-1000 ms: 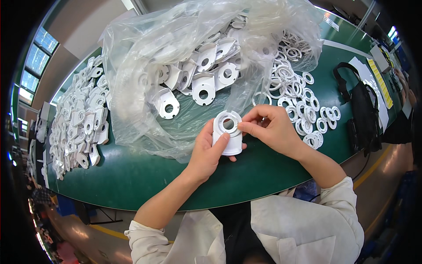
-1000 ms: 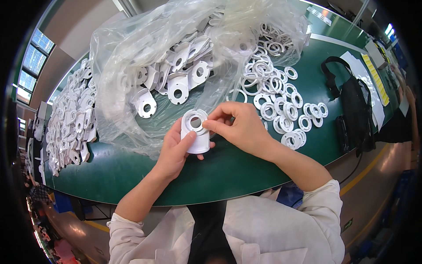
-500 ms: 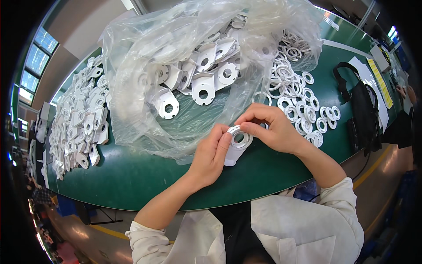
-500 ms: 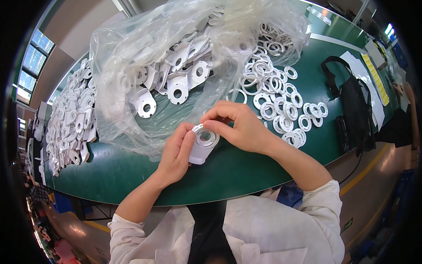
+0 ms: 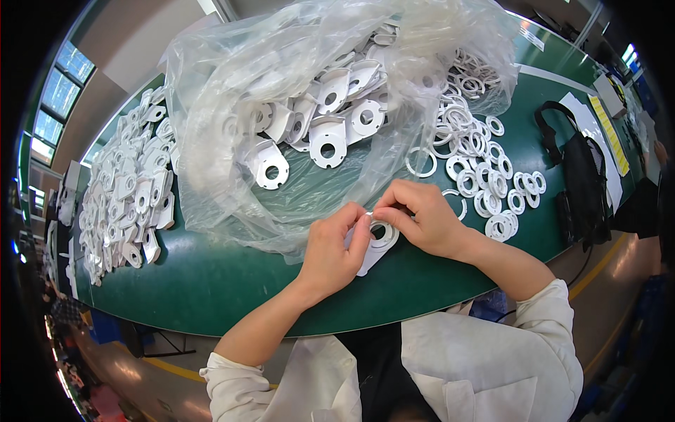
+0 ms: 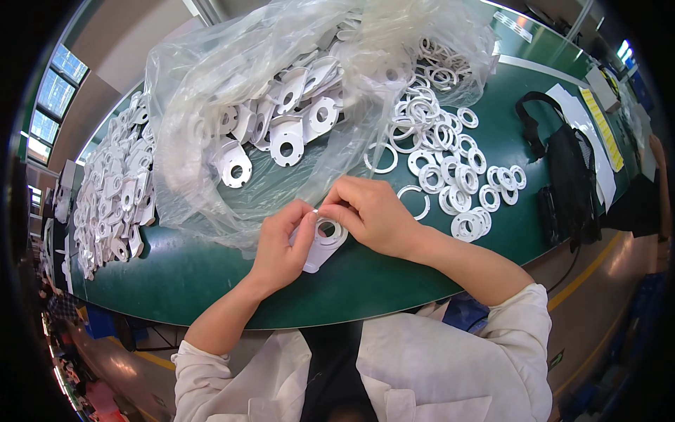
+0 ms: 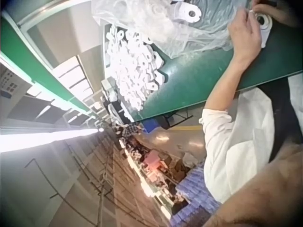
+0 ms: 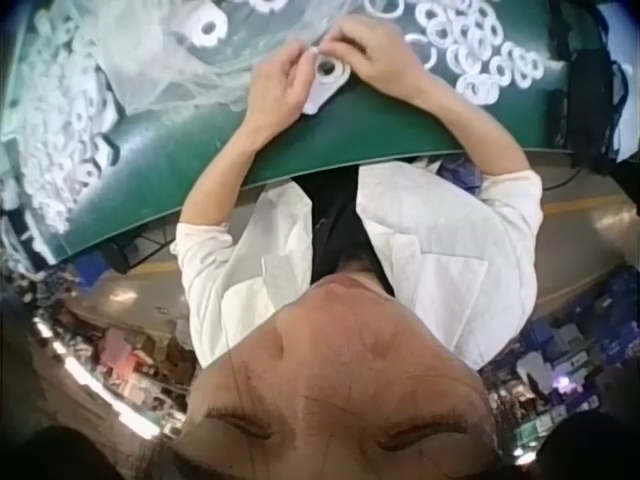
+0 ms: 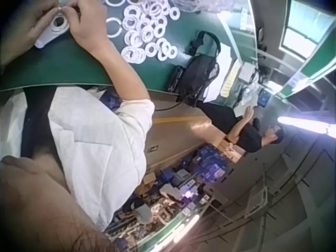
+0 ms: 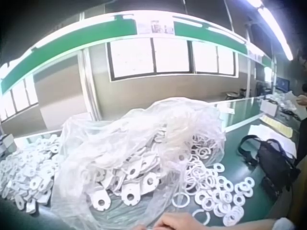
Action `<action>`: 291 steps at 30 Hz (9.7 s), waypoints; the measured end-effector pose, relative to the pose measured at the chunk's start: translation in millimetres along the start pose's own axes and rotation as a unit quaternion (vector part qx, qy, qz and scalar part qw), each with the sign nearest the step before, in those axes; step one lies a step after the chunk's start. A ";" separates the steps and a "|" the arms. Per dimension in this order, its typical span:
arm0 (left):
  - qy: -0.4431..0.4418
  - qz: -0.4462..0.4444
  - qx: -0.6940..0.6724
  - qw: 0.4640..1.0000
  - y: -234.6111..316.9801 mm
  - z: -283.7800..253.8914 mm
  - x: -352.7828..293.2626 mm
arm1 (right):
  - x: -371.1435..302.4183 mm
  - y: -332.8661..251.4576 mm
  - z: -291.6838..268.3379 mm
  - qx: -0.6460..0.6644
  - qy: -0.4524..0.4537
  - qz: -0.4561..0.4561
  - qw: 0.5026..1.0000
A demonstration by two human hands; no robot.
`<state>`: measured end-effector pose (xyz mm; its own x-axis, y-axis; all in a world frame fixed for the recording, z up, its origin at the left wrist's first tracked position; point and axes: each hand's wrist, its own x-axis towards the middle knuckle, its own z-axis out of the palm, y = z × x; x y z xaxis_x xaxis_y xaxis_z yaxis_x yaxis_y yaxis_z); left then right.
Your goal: Assembling white plastic housing units by inserting circular ring components into them.
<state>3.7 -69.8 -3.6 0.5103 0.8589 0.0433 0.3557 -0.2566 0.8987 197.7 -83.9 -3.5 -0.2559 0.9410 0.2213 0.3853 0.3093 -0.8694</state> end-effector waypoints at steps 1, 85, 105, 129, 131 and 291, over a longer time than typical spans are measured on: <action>0.000 0.000 0.000 1.000 -1.6 1.1 0.4 | -0.7 1.1 -0.4 0.011 0.002 0.009 1.000; 0.160 0.053 0.487 0.857 -41.6 -70.4 26.1 | 1.1 60.6 -138.9 -0.398 0.203 0.202 0.872; -0.112 -0.143 -0.639 0.747 -3.5 -2.8 11.3 | 13.7 12.7 -104.2 -0.168 0.351 -0.027 0.921; -0.006 -0.220 -0.454 0.863 5.5 -4.4 9.4 | 3.0 15.5 -54.1 -0.310 0.007 -0.027 0.950; -0.008 -0.214 -0.455 0.864 3.0 -4.4 9.2 | 3.1 8.5 -58.0 -0.295 -0.029 0.003 0.955; 0.314 0.115 0.285 0.898 -56.7 -77.6 62.8 | 10.9 19.0 -112.0 -0.209 0.314 0.000 0.926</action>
<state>-45.2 33.0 -17.9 0.1423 0.7892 0.5974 0.7320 -0.4902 0.4732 301.6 -52.3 31.9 0.2588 0.7948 0.5489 0.7279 0.2131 -0.6517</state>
